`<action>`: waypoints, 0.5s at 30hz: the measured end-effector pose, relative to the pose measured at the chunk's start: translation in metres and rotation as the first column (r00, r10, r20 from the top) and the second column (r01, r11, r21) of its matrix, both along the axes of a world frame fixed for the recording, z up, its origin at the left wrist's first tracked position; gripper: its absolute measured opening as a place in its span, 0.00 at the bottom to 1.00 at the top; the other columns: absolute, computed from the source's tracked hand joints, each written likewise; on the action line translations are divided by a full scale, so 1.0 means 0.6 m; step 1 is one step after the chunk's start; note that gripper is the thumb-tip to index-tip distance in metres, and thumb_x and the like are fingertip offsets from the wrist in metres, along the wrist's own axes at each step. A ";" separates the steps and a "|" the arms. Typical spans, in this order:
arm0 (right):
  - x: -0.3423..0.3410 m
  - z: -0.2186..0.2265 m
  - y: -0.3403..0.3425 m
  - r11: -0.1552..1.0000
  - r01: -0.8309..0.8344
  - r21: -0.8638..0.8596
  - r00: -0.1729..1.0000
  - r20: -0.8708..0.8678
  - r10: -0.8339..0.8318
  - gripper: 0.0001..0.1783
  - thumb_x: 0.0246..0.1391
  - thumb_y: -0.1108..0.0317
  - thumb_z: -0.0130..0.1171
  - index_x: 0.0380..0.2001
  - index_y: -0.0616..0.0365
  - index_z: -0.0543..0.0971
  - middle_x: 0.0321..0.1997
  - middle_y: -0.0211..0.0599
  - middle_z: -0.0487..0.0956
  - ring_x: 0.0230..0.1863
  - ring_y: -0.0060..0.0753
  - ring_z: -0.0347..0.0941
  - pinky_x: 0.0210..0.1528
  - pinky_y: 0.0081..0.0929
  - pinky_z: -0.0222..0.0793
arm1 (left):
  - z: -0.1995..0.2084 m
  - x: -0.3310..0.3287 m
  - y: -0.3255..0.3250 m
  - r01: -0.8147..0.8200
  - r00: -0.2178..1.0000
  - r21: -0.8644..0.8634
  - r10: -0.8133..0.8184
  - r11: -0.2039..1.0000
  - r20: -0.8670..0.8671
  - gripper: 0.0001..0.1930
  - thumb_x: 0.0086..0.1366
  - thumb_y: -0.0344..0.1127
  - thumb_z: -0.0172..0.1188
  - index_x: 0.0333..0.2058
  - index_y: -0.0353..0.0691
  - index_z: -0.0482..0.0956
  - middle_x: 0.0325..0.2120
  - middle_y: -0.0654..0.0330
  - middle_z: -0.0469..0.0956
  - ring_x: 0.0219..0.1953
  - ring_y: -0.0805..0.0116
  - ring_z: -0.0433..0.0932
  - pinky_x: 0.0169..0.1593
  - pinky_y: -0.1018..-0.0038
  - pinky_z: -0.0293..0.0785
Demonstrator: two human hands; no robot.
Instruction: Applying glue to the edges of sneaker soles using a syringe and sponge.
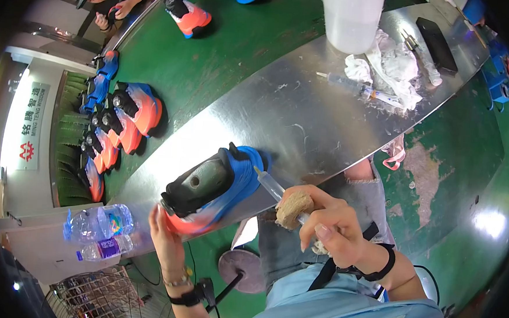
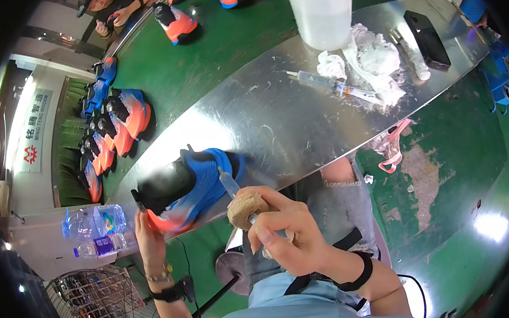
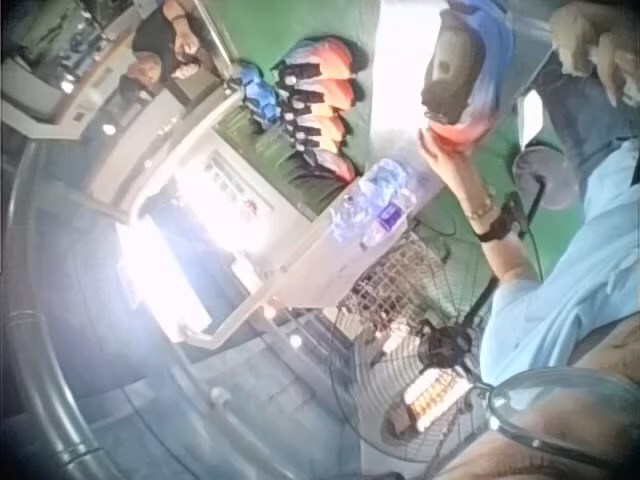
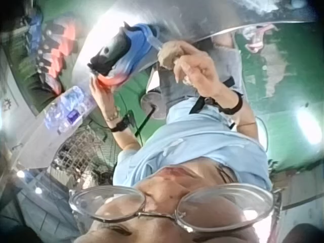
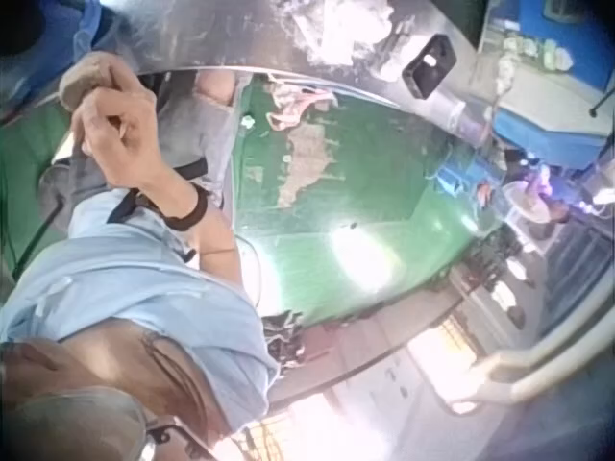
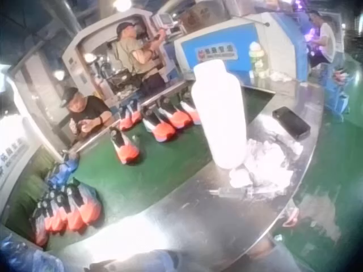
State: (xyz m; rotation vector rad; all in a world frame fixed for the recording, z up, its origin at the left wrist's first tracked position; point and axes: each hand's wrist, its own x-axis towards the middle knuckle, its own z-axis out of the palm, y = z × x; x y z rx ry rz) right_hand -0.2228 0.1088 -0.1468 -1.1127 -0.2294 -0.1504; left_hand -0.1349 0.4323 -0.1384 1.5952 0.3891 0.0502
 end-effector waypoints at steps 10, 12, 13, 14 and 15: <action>-0.009 0.005 0.015 0.998 -0.003 0.060 0.994 -0.110 0.009 0.25 0.56 0.59 0.37 0.14 0.64 0.73 0.47 0.55 0.69 0.43 0.38 0.68 0.46 0.29 0.60 | -0.040 -0.206 -0.032 0.194 0.796 -0.592 -0.478 0.782 -0.370 0.23 0.57 0.41 0.60 0.46 0.31 0.69 0.43 0.52 0.74 0.44 0.62 0.75 0.48 0.65 0.72; -0.017 0.006 0.018 0.983 0.002 0.184 0.984 -0.176 0.031 0.28 0.58 0.56 0.35 0.14 0.64 0.72 0.46 0.56 0.69 0.42 0.38 0.68 0.46 0.30 0.60 | -0.051 -0.212 -0.057 0.176 0.794 -0.612 -0.479 0.771 -0.375 0.28 0.51 0.39 0.66 0.47 0.31 0.68 0.44 0.53 0.73 0.46 0.62 0.74 0.50 0.66 0.71; -0.022 0.008 0.017 0.985 0.003 0.173 0.984 -0.177 0.028 0.28 0.58 0.56 0.35 0.14 0.64 0.72 0.46 0.56 0.69 0.42 0.38 0.68 0.46 0.30 0.60 | -0.053 -0.209 -0.068 0.205 0.777 -0.652 -0.526 0.730 -0.345 0.29 0.49 0.39 0.67 0.47 0.31 0.68 0.44 0.53 0.73 0.46 0.62 0.74 0.51 0.66 0.70; -0.028 0.010 0.017 0.988 0.007 0.152 0.983 -0.180 0.021 0.29 0.58 0.55 0.34 0.14 0.64 0.72 0.47 0.56 0.69 0.42 0.38 0.68 0.46 0.30 0.60 | -0.056 -0.206 -0.078 0.231 0.759 -0.689 -0.570 0.687 -0.314 0.30 0.47 0.39 0.68 0.47 0.31 0.68 0.44 0.54 0.73 0.47 0.62 0.74 0.51 0.66 0.70; -0.034 0.011 0.015 0.991 0.011 0.131 0.983 -0.185 0.014 0.29 0.58 0.55 0.34 0.14 0.64 0.72 0.47 0.56 0.69 0.41 0.38 0.68 0.45 0.30 0.60 | -0.059 -0.203 -0.087 0.256 0.756 -0.674 -0.578 0.693 -0.308 0.32 0.45 0.40 0.70 0.47 0.31 0.67 0.44 0.54 0.74 0.46 0.63 0.74 0.51 0.67 0.70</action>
